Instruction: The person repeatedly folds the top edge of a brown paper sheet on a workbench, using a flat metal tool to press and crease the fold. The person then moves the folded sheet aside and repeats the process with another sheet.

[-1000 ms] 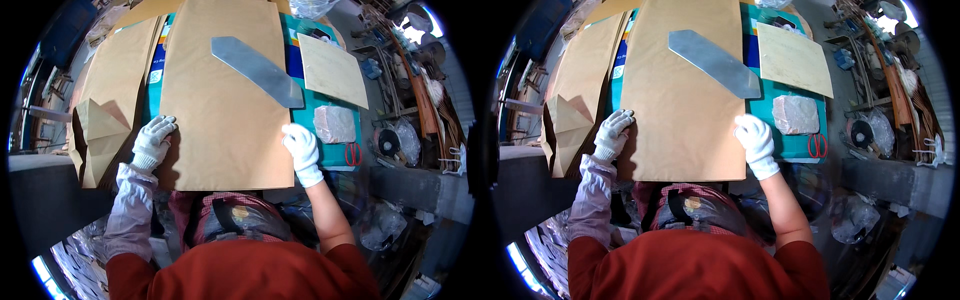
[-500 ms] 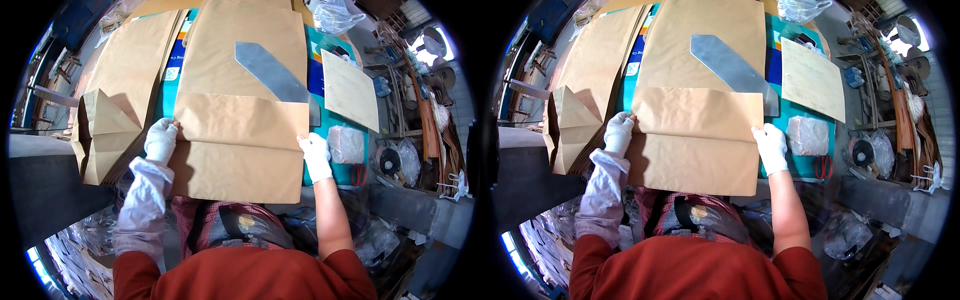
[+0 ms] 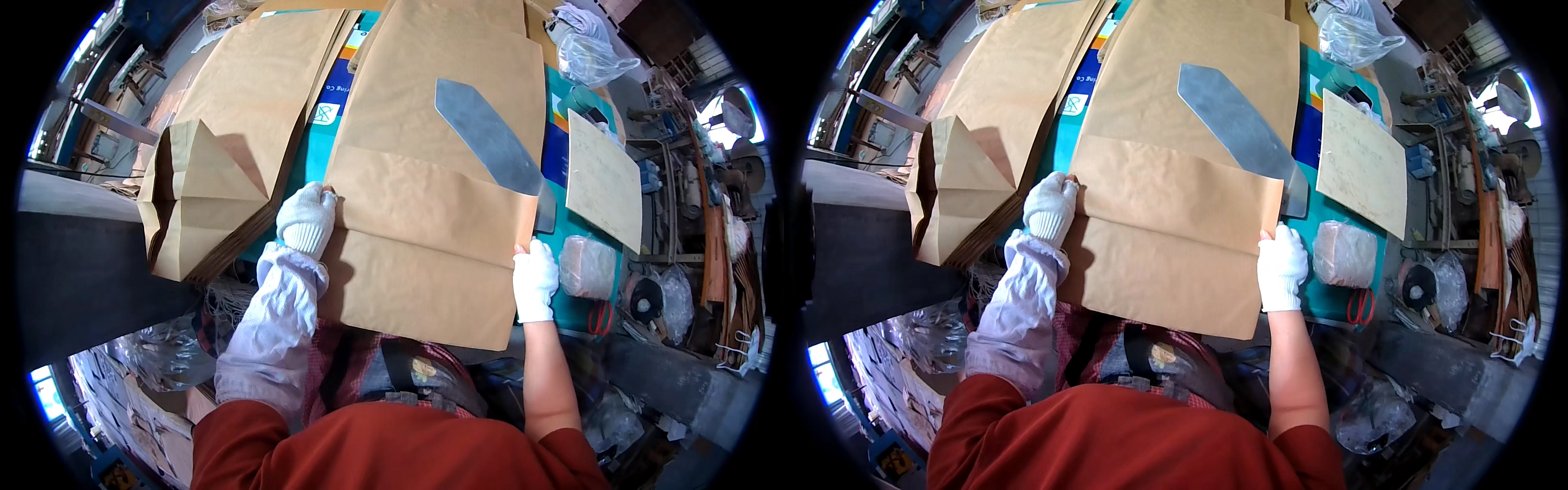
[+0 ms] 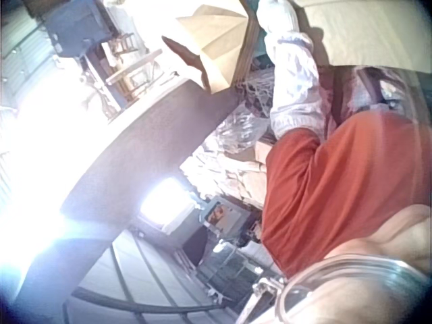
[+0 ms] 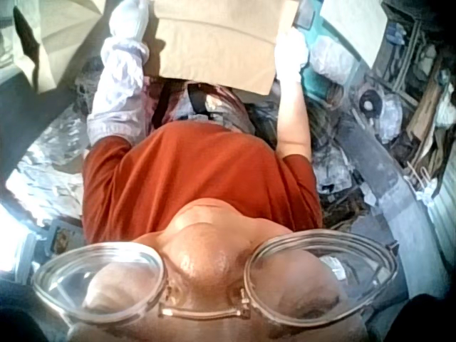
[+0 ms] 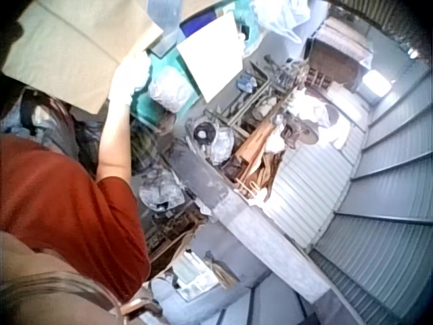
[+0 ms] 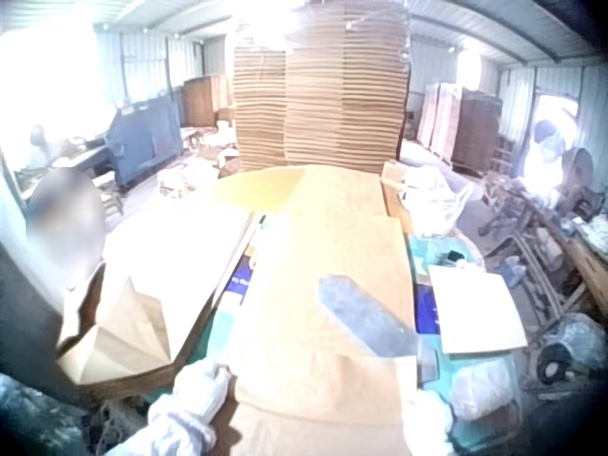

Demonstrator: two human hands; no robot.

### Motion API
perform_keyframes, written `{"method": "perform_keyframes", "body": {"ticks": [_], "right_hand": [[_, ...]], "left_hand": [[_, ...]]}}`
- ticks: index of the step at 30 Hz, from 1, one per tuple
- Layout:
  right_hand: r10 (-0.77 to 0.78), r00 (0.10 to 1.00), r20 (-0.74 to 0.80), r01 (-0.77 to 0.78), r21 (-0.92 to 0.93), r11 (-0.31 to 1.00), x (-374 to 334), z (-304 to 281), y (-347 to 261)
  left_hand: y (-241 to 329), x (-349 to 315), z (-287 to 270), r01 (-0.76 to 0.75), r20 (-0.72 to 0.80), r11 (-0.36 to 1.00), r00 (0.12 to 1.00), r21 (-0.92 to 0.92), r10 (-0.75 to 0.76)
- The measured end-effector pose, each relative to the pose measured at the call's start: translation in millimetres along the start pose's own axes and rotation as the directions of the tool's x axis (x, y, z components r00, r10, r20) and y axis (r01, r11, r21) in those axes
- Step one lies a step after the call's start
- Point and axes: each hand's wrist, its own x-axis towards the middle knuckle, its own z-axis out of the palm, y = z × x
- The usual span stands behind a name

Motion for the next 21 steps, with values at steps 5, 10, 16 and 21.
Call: {"method": "perform_keyframes", "body": {"ticks": [5,10,16,21], "right_hand": [[-0.404,0.877,-0.26,0.353,-0.223,0.909,9.2,-3.6,-9.6],[-0.646,0.742,-0.18,0.657,0.006,0.754,25.4,-5.6,-62.9],[-0.618,0.782,-0.08,0.622,0.041,0.782,35.9,-10.6,-89.7],[-0.754,0.649,-0.103,0.759,0.027,0.65,51.5,26.0,-140.6]], "left_hand": [[-1.2,3.3,0.5,-0.045,-0.03,0.999,0.998,0.025,0.046],[-0.1,5.0,-9.1,-0.041,0.053,0.998,0.998,0.057,0.038],[35.9,11.0,-18.7,-0.669,-0.198,0.525,0.504,0.525,0.841],[100.0,-14.2,14.9,-0.976,-0.207,0.104,0.144,-0.191,0.968]]}}
